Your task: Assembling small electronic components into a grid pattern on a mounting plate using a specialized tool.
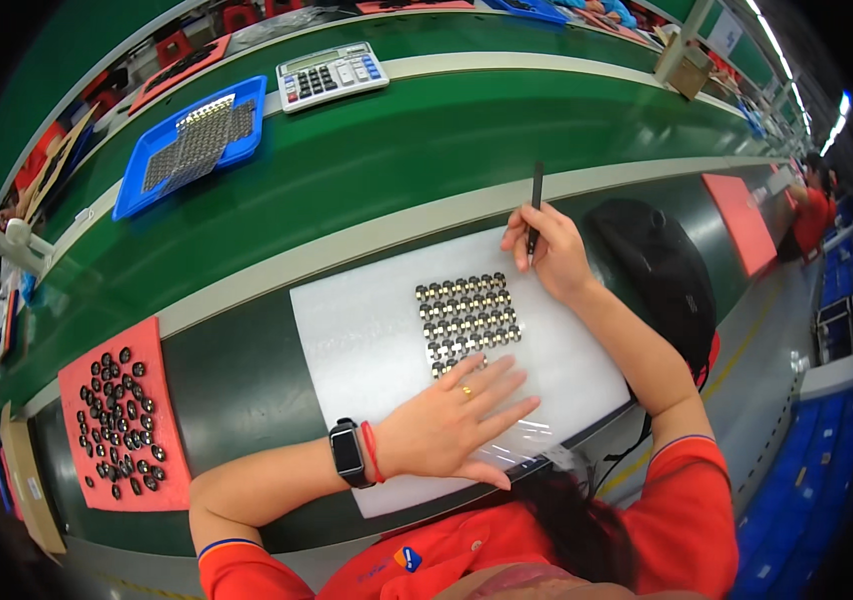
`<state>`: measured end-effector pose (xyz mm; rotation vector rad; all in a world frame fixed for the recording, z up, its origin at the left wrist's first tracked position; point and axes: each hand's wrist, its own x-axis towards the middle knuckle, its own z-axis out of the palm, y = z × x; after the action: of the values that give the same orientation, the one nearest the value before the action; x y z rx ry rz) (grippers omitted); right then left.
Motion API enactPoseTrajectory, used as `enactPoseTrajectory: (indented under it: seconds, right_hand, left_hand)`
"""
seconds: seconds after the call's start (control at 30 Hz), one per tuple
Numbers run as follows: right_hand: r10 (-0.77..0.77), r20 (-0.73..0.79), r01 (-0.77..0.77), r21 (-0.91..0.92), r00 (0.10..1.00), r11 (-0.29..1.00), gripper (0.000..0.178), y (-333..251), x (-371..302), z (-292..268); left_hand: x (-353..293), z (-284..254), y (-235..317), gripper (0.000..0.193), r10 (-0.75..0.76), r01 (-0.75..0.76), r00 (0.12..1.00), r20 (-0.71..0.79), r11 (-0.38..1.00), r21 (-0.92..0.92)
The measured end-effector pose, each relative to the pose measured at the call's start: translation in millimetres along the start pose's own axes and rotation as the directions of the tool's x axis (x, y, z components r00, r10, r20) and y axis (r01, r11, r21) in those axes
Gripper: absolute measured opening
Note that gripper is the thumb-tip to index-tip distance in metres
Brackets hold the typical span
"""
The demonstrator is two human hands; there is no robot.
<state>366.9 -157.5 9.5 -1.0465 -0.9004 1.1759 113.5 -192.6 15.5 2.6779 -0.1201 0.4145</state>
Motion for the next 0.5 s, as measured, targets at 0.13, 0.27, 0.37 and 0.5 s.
enactPoseTrajectory:
  seconds: [0.13, 0.27, 0.37, 0.5]
  right_hand:
    - [-0.016, 0.017, 0.017, -0.009, 1.0, 1.0, 0.025, -2, -1, -1]
    - [-0.028, 0.032, 0.028, 0.014, 0.999, 1.0, 0.025, -2, 0, -2]
    - [-0.032, 0.011, 0.032, 0.044, 0.999, 0.999, 0.025, -2, 0, -1]
    - [-0.041, -0.034, 0.043, 0.054, 0.999, 0.998, 0.025, 0, -3, -2]
  left_hand:
    - [3, -6, -1, 0.086, 0.119, -0.116, 0.992, 0.051, 0.992, -0.053]
    - [0, 0, -3, 0.084, 0.096, -0.092, 0.988, 0.117, 0.995, -0.04]
    - [-2, 6, -2, 0.081, 0.058, -0.058, 0.992, 0.116, 0.998, -0.001]
    - [2, 8, 2, 0.079, 0.01, -0.01, 0.995, 0.096, 1.0, -0.001]
